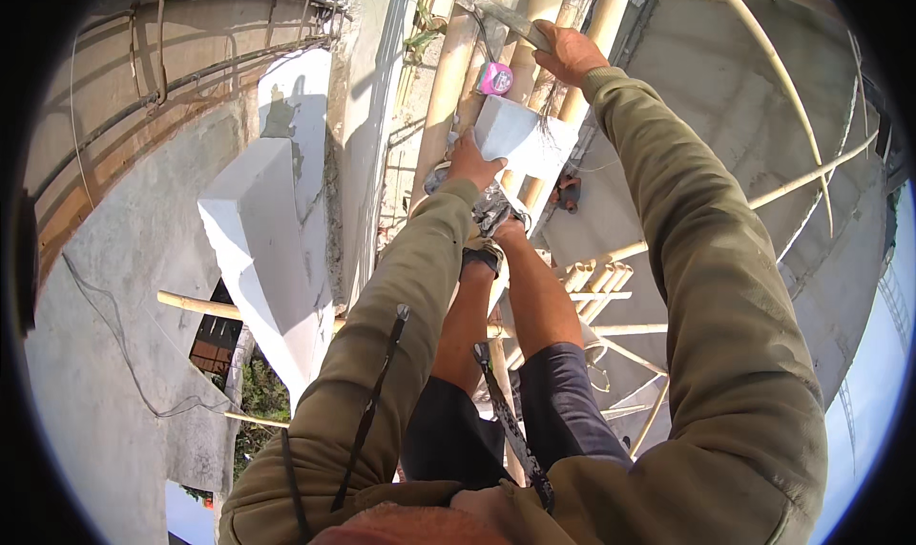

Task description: The person applies cement to a decorative molding block and attaches it to an exterior wall while standing on scaffolding.

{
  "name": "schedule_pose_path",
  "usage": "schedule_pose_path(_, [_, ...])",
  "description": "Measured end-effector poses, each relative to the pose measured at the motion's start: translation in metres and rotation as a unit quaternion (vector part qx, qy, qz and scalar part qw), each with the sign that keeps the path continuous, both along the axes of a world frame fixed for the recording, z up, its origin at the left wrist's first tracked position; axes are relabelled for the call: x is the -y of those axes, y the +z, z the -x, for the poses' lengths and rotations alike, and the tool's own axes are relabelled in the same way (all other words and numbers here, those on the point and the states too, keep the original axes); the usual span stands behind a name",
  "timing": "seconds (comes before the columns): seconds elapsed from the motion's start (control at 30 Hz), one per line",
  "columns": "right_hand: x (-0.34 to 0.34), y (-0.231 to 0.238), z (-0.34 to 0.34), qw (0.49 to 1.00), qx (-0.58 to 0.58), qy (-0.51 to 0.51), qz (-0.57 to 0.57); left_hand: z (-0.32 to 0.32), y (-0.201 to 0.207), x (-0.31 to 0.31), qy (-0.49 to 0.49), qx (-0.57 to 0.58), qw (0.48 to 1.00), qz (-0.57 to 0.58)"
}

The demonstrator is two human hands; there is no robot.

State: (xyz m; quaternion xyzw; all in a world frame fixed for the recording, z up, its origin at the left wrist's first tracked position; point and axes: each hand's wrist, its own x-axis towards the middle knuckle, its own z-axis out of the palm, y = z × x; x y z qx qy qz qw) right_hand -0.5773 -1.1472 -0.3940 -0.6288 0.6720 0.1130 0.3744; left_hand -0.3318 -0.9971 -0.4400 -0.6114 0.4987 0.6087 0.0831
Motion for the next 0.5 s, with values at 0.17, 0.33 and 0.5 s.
schedule_pose_path(0.17, [-0.004,-0.052,0.056,0.996,-0.015,-0.002,0.092,0.024,-0.009,0.009,0.024,-0.018,0.999,0.031])
schedule_pose_path(0.33, [-0.029,-0.043,0.036,0.985,-0.097,-0.072,0.127,-0.008,0.01,0.02,0.117,-0.075,0.988,-0.063])
schedule_pose_path(0.5, [-0.099,0.009,0.029,0.977,-0.1,-0.18,0.05,-0.033,0.062,0.003,0.201,-0.034,0.966,-0.162])
